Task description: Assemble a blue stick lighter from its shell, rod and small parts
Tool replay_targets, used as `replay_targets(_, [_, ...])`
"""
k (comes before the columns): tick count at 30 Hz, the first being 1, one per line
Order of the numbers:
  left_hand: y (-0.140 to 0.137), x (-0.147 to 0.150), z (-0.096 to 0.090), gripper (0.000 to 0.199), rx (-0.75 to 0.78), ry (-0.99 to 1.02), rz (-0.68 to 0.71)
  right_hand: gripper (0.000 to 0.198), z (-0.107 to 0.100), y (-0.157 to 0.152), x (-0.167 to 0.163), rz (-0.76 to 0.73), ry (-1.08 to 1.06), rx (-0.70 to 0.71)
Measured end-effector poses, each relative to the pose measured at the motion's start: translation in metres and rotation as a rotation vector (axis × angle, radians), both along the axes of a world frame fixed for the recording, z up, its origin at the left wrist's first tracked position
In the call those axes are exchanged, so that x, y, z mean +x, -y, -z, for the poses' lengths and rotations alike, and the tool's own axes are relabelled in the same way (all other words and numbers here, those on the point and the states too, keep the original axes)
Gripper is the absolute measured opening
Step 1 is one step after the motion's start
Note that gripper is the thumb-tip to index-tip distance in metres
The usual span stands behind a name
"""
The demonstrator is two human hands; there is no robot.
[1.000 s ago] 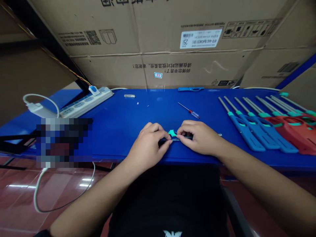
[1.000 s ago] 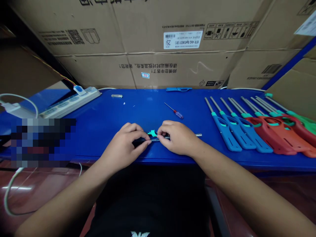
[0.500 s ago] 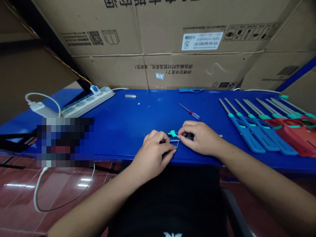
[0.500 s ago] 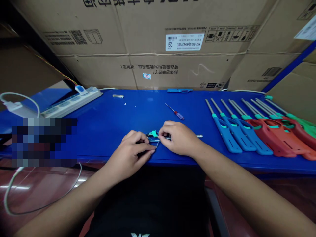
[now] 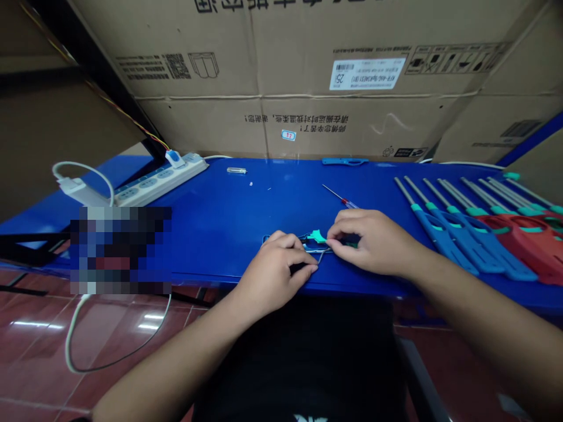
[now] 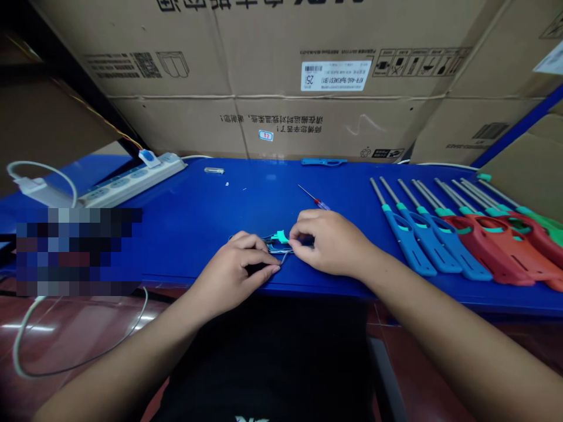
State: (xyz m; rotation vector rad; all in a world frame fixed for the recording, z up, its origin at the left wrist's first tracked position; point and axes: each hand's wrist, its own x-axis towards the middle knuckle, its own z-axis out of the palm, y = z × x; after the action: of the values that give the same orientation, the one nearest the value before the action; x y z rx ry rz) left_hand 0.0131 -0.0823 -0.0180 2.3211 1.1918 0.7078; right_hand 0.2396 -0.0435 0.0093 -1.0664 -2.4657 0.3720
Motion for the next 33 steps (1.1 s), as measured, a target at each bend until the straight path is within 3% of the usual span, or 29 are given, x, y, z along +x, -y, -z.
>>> replay_targets(7, [0.000,0.000,-0.002,0.014,0.005,-0.012,0.009,0.012,-0.005,-0.003,-0.007,-0.028,0.140,-0.044])
replay_targets(12, [0.000,0.000,-0.001,0.014,0.012,-0.019,0.029,0.014,0.000,-0.004,-0.012,-0.047,0.111,-0.070])
replay_targets(20, [-0.002,-0.004,-0.008,0.015,-0.008,-0.005,0.057,0.015,0.008,-0.004,-0.012,-0.063,0.071,0.004])
replay_targets(25, [-0.019,-0.018,-0.019,0.022,0.031,0.075,-0.055,0.015,0.011,-0.005,-0.011,-0.055,0.056,0.001])
replay_targets(27, [-0.025,-0.021,-0.018,0.024,0.040,0.035,-0.081,0.014,0.013,-0.005,-0.011,-0.049,0.044,0.004])
replay_targets(33, [-0.029,-0.018,-0.008,0.036,-0.008,-0.095,0.007,0.016,0.016,-0.003,-0.009,-0.043,0.034,0.037])
